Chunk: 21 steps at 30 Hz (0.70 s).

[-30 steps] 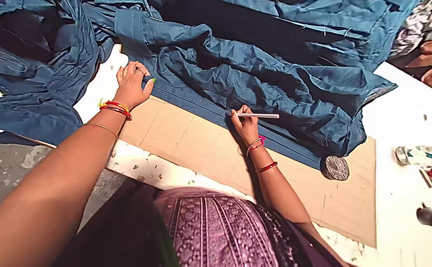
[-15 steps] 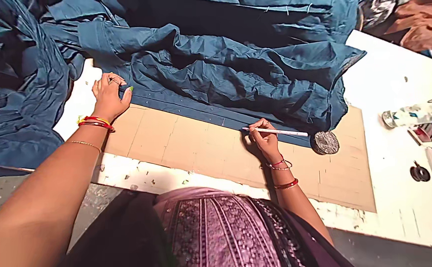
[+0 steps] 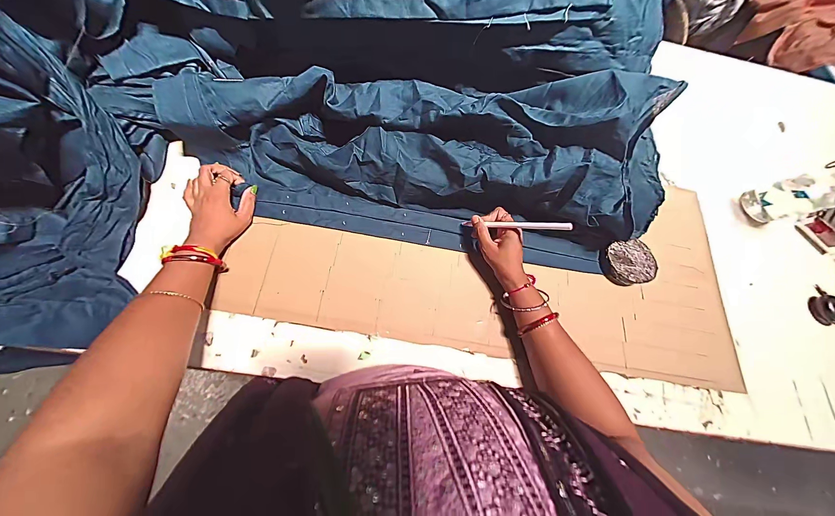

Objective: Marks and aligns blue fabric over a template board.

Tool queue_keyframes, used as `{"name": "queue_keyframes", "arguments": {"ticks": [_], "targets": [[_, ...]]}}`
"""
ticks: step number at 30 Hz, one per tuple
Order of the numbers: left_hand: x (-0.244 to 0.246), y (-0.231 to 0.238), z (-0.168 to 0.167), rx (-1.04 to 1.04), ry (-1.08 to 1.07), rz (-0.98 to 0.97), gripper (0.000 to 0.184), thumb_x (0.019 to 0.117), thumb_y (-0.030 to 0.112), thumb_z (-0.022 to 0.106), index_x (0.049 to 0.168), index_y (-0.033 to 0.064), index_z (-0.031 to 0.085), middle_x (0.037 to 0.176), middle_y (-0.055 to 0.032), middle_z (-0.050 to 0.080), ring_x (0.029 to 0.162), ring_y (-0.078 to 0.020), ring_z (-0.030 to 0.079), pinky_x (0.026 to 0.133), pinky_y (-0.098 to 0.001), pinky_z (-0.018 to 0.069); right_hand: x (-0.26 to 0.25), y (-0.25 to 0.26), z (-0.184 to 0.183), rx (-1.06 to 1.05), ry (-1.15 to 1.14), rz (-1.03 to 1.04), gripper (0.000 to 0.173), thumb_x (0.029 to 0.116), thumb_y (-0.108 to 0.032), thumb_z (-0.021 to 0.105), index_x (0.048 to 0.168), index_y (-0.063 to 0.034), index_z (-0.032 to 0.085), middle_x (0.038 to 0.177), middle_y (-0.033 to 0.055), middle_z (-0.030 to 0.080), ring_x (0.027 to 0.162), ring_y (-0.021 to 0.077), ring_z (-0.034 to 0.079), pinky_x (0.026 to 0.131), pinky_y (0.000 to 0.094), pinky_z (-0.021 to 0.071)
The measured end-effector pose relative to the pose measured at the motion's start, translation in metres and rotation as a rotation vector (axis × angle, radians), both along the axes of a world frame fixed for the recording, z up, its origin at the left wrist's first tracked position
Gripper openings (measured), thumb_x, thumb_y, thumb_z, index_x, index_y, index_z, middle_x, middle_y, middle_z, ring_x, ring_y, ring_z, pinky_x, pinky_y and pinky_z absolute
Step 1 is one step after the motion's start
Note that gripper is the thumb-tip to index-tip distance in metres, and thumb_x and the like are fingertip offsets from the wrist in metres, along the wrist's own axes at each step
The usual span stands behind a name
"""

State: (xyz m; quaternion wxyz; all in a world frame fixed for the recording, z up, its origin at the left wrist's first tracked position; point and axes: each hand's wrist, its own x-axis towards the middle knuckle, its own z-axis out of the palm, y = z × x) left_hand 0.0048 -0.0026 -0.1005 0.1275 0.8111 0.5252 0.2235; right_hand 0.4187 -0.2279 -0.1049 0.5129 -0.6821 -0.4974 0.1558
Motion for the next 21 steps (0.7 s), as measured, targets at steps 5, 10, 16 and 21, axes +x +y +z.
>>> {"name": "queue_keyframes", "arguments": {"ticks": [5,10,16,21], "targets": [[0.002,-0.001,0.003,0.001,0.005,0.006,0.041,0.0995,0.022,0.052,0.117,-0.0144,0.059,0.141,-0.0397,0.045,0.132,-0.0613,0.041,0.107,-0.0767,0.0229,-0.004,0.008,-0.004,0.079,-0.26,-0.003,0.024,0.096,-0.013,0.061,0.076,-0.0026,0.052,0.068,0.0027,0.05,0.062,0.0048,0.047,0.061,0.0196,0.0382],[0.001,0.0,0.001,-0.009,0.014,0.011,0.04,0.0996,0.022,0.052,0.117,-0.0133,0.059,0.141,-0.0391,0.045,0.132,-0.0604,0.041,0.107,-0.0754,0.0238,-0.003,0.004,0.002,0.084,0.057,-0.133,0.035,0.1034,-0.025,0.06,0.074,-0.0066,0.05,0.06,-0.0006,0.045,0.048,0.0058,0.041,0.048,0.0219,0.0362],[0.0,0.0,0.002,0.002,0.009,-0.001,0.037,0.0998,0.018,0.053,0.117,-0.0135,0.059,0.142,-0.0378,0.045,0.132,-0.0596,0.041,0.108,-0.0753,0.0243,0.049,-0.068,0.019,0.088,0.473,-0.03,0.011,0.1002,-0.004,0.053,0.102,-0.0098,0.062,0.082,-0.0082,0.067,0.06,-0.0009,0.058,0.056,0.0165,0.0506],[0.002,0.0,0.001,0.001,0.028,0.002,0.042,0.0985,0.022,0.051,0.117,-0.0149,0.059,0.141,-0.0408,0.043,0.132,-0.0616,0.04,0.105,-0.0765,0.0261,0.068,-0.088,0.004,-0.015,0.315,-0.049,0.007,0.09,-0.001,0.059,0.093,-0.0067,0.061,0.068,-0.0101,0.061,0.049,-0.0043,0.05,0.048,0.0139,0.043]]}}
